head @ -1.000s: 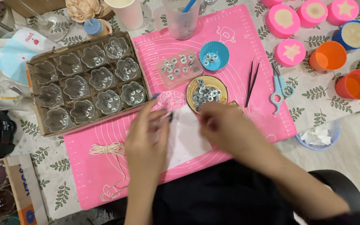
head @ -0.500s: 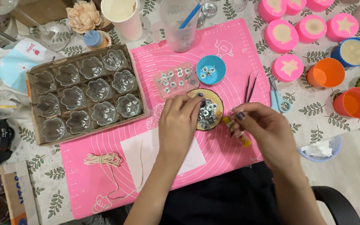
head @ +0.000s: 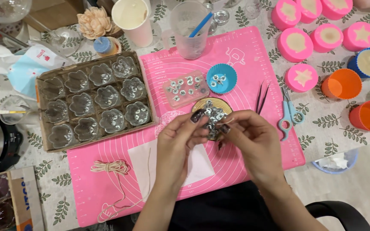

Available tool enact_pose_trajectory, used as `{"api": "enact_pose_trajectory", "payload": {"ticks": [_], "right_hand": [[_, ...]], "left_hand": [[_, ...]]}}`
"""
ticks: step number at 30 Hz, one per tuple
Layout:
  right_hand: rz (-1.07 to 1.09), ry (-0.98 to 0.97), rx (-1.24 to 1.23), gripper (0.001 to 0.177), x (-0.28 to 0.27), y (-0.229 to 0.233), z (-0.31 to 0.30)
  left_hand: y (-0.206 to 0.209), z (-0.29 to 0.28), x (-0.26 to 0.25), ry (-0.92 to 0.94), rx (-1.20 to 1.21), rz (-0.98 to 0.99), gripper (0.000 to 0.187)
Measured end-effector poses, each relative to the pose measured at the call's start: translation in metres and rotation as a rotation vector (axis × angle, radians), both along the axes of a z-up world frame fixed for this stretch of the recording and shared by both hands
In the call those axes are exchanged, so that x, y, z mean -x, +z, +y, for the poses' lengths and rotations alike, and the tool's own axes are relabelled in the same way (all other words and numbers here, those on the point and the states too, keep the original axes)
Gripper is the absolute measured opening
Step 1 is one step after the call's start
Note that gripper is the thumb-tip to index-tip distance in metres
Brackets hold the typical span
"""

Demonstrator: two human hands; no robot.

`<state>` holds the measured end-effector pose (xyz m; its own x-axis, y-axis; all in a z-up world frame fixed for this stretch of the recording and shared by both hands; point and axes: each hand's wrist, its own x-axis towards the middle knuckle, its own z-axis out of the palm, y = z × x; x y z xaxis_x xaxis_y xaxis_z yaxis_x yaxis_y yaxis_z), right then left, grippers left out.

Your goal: The person prepares candle wicks by threading strings through metal base tabs, applying glue to the tabs with a glue stick, and cutting the wicks to length using scissors.

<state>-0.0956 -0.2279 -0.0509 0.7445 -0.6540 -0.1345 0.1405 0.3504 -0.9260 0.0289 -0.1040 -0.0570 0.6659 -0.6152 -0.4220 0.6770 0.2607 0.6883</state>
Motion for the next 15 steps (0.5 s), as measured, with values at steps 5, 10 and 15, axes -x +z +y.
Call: {"api": "enact_pose_trajectory", "payload": {"ticks": [5, 10, 15], "right_hand": [[-0.121, 0.038, 0.082, 0.014, -0.014, 0.002, 0.019], [-0.117, 0.007, 0.354, 0.015, -0.019, 0.013, 0.033], [-0.063, -0.038, 0.434, 0.015, -0.027, 0.020, 0.044]], "left_hand": [[0.017, 0.010, 0.020, 0.077, -0.103, -0.403, 0.032], [0.035, 0.022, 0.021, 0.077, -0.077, -0.407, 0.036], [0.041, 0.033, 0.022, 0.067, -0.130, -0.499, 0.036]]}}
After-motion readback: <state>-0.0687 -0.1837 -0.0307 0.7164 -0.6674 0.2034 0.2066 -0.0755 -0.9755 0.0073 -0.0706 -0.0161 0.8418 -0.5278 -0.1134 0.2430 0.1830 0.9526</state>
